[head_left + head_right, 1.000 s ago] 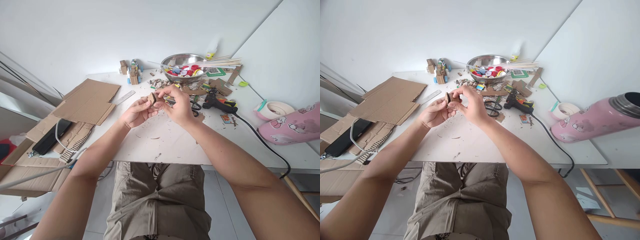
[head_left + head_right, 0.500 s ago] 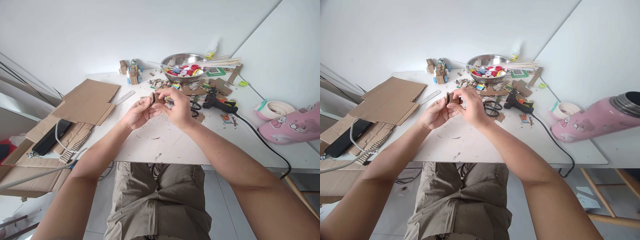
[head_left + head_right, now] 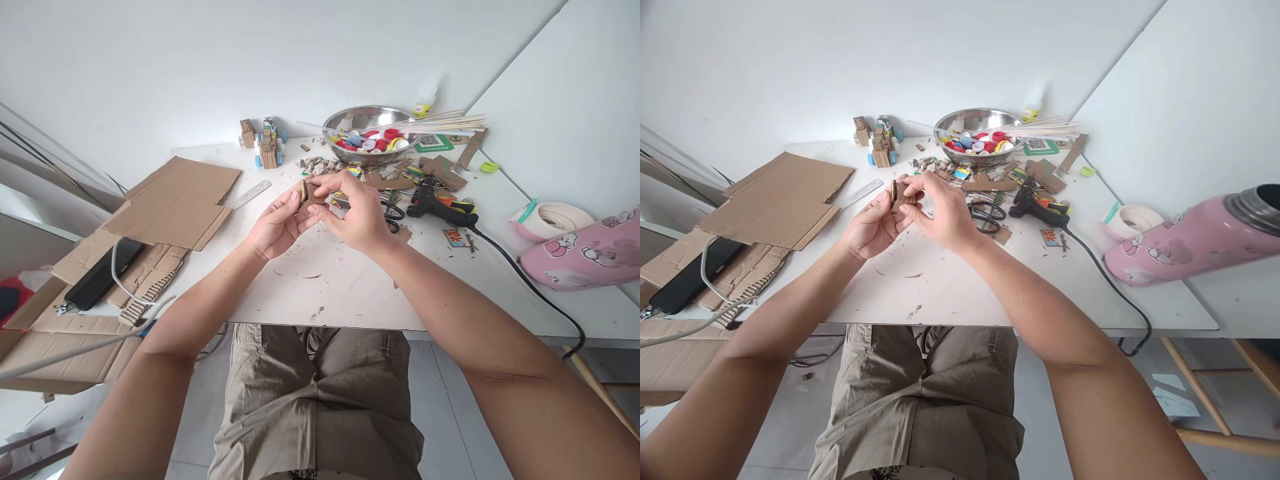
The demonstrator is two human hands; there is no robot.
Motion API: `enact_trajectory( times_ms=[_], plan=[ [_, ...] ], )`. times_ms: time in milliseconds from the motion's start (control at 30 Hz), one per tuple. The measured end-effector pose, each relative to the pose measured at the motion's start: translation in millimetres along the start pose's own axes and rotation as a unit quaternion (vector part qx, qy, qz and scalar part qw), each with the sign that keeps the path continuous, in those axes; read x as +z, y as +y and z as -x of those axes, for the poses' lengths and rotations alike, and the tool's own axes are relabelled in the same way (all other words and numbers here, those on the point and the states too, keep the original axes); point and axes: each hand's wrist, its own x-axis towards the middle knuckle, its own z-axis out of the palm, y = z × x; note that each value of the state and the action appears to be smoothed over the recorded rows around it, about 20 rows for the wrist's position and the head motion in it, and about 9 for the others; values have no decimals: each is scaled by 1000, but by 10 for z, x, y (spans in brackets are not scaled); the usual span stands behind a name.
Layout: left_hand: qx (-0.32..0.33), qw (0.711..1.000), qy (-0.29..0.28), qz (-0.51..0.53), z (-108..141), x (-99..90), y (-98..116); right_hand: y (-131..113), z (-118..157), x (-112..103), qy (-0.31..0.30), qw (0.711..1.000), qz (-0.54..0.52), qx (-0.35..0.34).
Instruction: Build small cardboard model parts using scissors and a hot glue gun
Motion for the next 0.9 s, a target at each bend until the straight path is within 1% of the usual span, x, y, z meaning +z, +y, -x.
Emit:
enact_trajectory(
  times_ms=[200,400,500,600,767,900],
  plan=[
    [2,1000,-5,-6,7,14,-3,6,-5,16,13,999,-42,11],
    [4,1000,-10,0,9,3,-14,17,-12,-17,-9,998,-47,33],
    [1,1000,-11,15,-5,-26,-31,9,-27,-26,-12,998,-57,25],
    [-11,999,9,38,-9,-23,-32,0,-50,-30,-12,997,-74,15],
    [-43,991,65,111,14,59,-3,-29,-76,-68,-37,997,-70,18],
    [-45,989,74,119,16,86,2,-35,-84,-83,-35,996,-73,27]
  ],
)
